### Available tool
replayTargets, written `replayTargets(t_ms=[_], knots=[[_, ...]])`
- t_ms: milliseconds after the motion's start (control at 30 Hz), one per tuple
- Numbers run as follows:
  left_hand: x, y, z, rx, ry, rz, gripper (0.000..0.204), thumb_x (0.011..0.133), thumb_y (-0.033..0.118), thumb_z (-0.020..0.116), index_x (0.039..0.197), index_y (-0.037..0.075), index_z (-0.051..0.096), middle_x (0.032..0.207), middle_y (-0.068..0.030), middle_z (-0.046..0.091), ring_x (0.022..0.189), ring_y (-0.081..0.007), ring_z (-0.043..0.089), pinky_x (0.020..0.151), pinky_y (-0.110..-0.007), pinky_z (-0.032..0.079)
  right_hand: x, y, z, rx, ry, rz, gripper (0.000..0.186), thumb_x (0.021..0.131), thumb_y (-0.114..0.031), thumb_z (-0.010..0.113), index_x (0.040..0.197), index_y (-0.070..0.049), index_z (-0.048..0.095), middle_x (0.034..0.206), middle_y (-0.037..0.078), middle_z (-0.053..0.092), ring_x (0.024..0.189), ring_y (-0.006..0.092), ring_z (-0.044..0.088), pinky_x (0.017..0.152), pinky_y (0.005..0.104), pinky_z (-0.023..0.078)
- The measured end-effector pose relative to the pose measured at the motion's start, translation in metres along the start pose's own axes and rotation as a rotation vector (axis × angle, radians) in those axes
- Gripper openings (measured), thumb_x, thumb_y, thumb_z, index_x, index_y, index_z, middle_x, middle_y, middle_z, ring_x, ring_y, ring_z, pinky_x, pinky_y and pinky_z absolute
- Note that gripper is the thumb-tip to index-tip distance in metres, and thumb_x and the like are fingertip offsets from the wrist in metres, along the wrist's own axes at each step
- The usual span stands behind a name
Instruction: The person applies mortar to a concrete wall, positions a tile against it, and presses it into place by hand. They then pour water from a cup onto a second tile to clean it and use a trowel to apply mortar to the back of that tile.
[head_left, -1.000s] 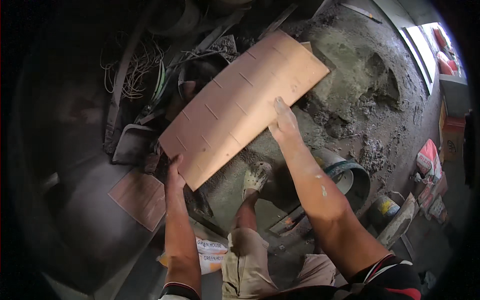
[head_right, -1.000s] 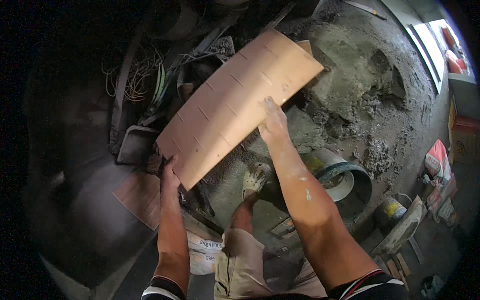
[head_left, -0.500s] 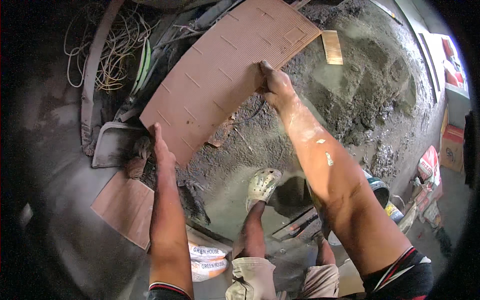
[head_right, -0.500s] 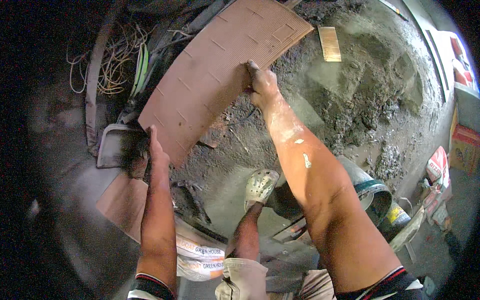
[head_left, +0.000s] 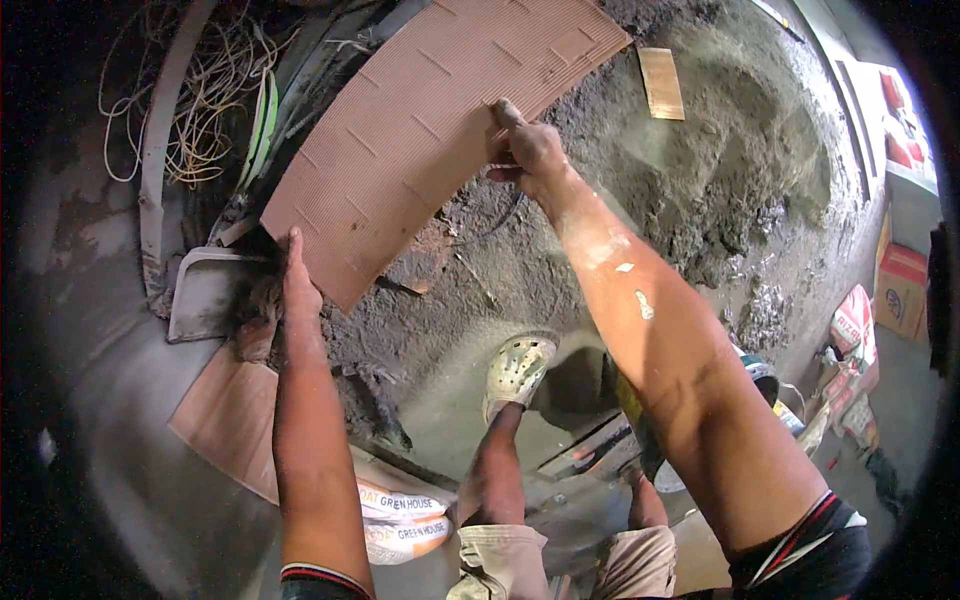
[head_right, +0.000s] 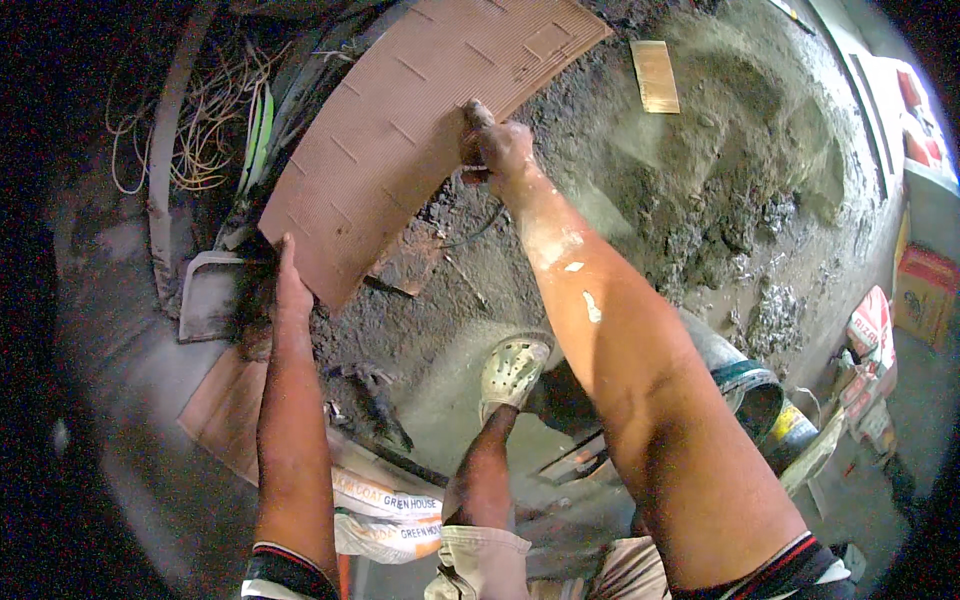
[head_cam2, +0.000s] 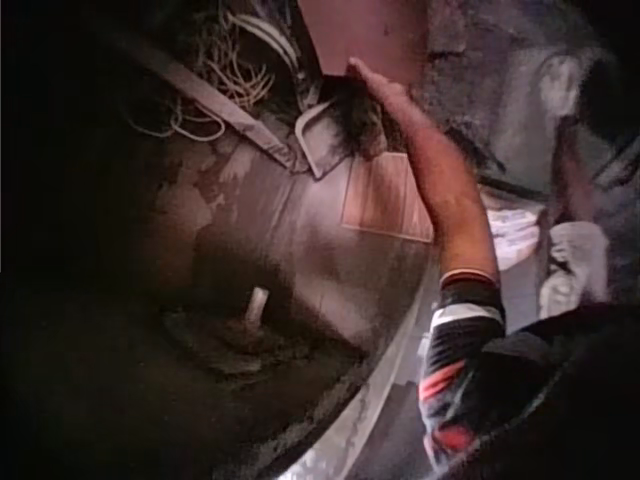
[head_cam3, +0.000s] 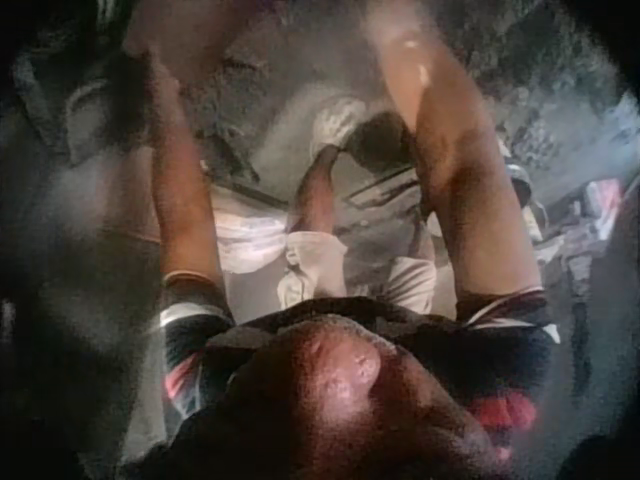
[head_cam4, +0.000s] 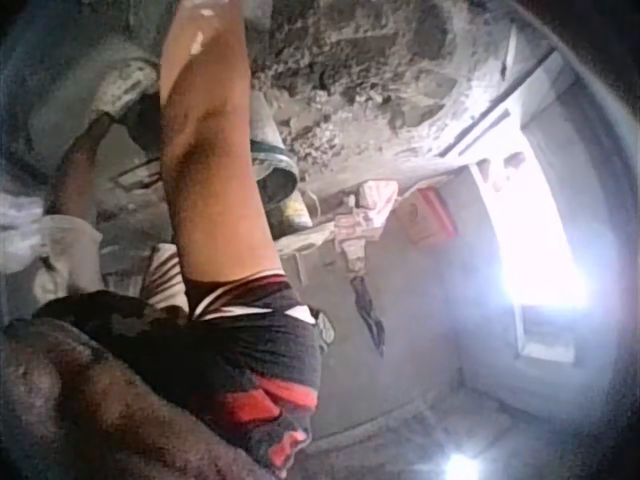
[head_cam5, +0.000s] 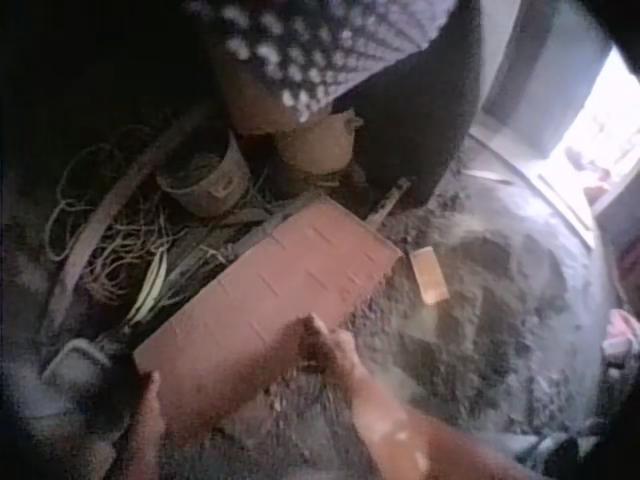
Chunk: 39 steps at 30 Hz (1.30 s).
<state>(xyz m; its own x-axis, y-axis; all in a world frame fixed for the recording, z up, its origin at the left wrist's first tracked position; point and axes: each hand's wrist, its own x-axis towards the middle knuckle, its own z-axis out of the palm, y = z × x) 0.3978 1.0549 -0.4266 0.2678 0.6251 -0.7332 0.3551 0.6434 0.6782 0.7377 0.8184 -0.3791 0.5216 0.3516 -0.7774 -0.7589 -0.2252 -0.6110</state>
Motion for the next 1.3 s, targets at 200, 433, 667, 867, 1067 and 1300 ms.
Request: replayTargets(t_ms=[200, 433, 667, 867, 1067, 1300], knots=[[-0.019, 0.009, -0.012, 0.037, -0.075, 0.068, 0.09, 0.093, 0.061, 0.062, 0.154, 0.004, 0.03, 0.151, -0.0152, 0.042, 0.137, -0.0289, 0.042, 0.113, -0.047, 0.035, -0.057, 0.017, 0.002, 0.216, 0.168, 0.124, 0.06, 0.097, -0.058, 0.056, 0.117, -0.002, 0.061, 0.089, 0.009, 0.065, 0.073, 0.0209, 0.062, 0.06, 0.0435, 0.056], [-0.115, -0.025, -0.042, 0.416, -0.011, 0.142, 0.071, 0.098, 0.044, 0.06, 0.156, 0.013, 0.032, 0.149, -0.0103, 0.044, 0.135, -0.0249, 0.045, 0.108, -0.041, 0.038, -0.218, 0.055, -0.069, 0.603, -0.225, 0.028, 0.046, 0.102, -0.048, 0.055, 0.119, -0.005, 0.057, 0.096, 0.009, 0.067, 0.078, 0.017, 0.065, 0.061, 0.0335, 0.057], [-0.408, -0.051, 0.108, 0.598, 0.118, 0.163, 0.055, 0.1, 0.038, 0.063, 0.14, 0.003, 0.048, 0.12, -0.0123, 0.064, 0.104, -0.019, 0.061, 0.093, -0.035, 0.049, -0.395, 0.004, -0.281, 0.511, -0.482, -0.295, 0.033, 0.1, -0.029, 0.061, 0.115, 0.0, 0.062, 0.1, 0.013, 0.069, 0.085, 0.0222, 0.069, 0.069, 0.0364, 0.057], [-0.618, -0.057, 0.245, 0.943, -0.609, -0.169, 0.038, 0.097, 0.036, 0.066, 0.118, 0.005, 0.065, 0.09, -0.0068, 0.072, 0.085, -0.0168, 0.067, 0.083, -0.034, 0.053, -0.502, 0.032, -0.555, 0.844, 0.357, -0.551, 0.047, 0.103, -0.053, 0.051, 0.104, -0.007, 0.061, 0.085, 0.007, 0.063, 0.073, 0.0207, 0.061, 0.066, 0.0397, 0.053], [-0.656, -0.254, 0.27, 1.494, -1.141, -0.513, 0.047, 0.095, 0.038, 0.069, 0.119, -0.002, 0.065, 0.109, -0.0103, 0.073, 0.099, -0.0229, 0.068, 0.091, -0.035, 0.052, -0.525, 0.223, -0.758, 0.049, 0.99, 0.116, 0.024, 0.099, -0.032, 0.063, 0.1, -0.007, 0.064, 0.081, 0.002, 0.069, 0.073, 0.0108, 0.065, 0.056, 0.0276, 0.05], [-0.613, -0.473, 0.273, 1.718, -1.093, -0.608, 0.054, 0.089, 0.043, 0.071, 0.122, 0.001, 0.063, 0.119, -0.0159, 0.068, 0.104, -0.0274, 0.065, 0.092, -0.04, 0.05, -0.52, 0.361, -0.814, -0.712, 0.666, 0.46, 0.052, 0.09, -0.046, 0.067, 0.115, 0.001, 0.067, 0.108, 0.021, 0.072, 0.106, 0.0341, 0.068, 0.093, 0.0421, 0.052]])
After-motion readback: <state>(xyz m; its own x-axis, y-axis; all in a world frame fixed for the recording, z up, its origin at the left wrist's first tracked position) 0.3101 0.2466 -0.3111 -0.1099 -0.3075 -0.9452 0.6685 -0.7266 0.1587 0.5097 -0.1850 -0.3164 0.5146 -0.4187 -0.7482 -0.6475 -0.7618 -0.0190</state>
